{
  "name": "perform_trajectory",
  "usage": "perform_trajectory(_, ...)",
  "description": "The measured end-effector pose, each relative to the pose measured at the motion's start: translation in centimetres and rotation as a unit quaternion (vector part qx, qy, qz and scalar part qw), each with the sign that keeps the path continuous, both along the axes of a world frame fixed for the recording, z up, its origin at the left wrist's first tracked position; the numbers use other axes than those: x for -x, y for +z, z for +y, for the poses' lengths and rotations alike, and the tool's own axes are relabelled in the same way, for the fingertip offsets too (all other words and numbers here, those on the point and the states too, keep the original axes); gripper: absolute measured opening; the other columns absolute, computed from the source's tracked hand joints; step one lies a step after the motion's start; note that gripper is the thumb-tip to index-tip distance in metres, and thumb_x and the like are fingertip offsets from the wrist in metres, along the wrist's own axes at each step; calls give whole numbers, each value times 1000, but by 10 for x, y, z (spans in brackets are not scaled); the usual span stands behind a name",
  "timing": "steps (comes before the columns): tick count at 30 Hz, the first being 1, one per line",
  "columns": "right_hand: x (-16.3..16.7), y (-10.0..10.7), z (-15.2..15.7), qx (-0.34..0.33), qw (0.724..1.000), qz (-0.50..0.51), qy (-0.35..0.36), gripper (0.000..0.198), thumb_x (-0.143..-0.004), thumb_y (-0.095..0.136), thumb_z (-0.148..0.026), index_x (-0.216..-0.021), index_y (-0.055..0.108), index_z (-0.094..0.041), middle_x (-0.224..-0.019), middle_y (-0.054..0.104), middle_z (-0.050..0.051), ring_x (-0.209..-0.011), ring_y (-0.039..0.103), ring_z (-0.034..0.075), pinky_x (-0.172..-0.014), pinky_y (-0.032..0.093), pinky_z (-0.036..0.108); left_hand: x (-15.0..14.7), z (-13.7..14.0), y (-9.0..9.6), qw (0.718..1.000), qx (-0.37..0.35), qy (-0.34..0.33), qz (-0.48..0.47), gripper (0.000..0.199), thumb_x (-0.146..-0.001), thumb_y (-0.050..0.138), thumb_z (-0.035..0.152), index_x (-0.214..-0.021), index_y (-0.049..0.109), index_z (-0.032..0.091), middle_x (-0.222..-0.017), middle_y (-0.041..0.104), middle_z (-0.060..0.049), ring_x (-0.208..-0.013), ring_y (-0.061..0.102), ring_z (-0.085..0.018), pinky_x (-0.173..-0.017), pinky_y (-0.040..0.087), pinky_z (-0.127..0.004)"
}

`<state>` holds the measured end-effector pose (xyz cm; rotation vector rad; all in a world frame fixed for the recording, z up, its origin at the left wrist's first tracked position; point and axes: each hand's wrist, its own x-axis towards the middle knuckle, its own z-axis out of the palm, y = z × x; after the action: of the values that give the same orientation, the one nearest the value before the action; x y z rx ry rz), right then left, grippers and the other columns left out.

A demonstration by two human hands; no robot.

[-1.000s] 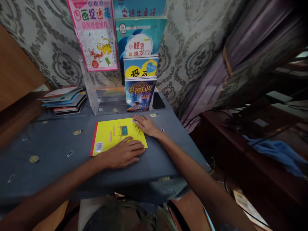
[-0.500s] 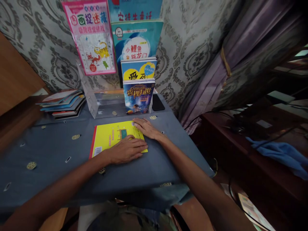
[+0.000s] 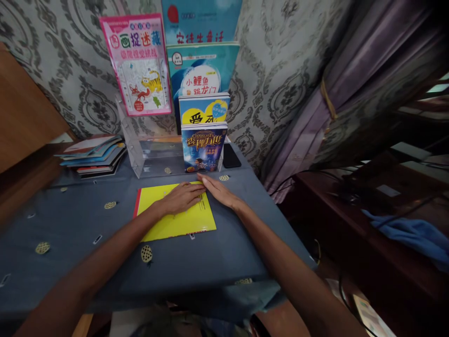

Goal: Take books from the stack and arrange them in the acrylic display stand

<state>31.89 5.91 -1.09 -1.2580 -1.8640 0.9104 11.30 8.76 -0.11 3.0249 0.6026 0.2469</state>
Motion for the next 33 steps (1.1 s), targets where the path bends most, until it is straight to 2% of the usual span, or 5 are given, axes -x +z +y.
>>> perform_trajectory(8,20,-1,-35,-54,973,-171,-142,55,-103,34,-38,-149,45,-9,-151,50,20,-142,45,30,-118,36,52,1,8,-9,999,3,34,-35,46,-107,34,39,-143,52,18,-149,53,-12,-136,50,-23,-110,37,-40)
perform_trajectory(12,30,-11,-97,-166,953,-248,-50,53,-101,39,-24,-153,39,-15,-154,47,16,-145,41,29,-120,35,53,6,15,-18,996,45,23,-68,42,-106,33,24,-143,51,20,-150,53,-8,-139,48,-19,-113,37,-38)
perform_trajectory(16,27,-7,-128,-173,948,-254,83,51,-104,39,-24,-154,38,-18,-155,47,14,-146,40,24,-120,37,48,10,22,-26,990,76,15,-118,45,-101,37,14,-143,51,20,-151,52,-9,-139,48,-19,-115,38,-41)
perform_trajectory(23,25,-3,-90,-130,958,-247,70,52,-106,32,-31,-153,39,-13,-158,40,17,-150,32,25,-122,32,50,13,27,-33,971,136,7,-196,61,-89,40,0,-145,50,22,-148,54,-10,-139,48,-21,-116,40,-47)
perform_trajectory(33,36,-8,-24,-91,942,-322,2,56,-102,29,-29,-153,38,-6,-160,36,18,-152,27,25,-124,23,50,14,28,-40,956,162,63,-235,59,-93,35,6,-151,39,18,-152,49,-12,-142,45,-22,-119,37,-45)
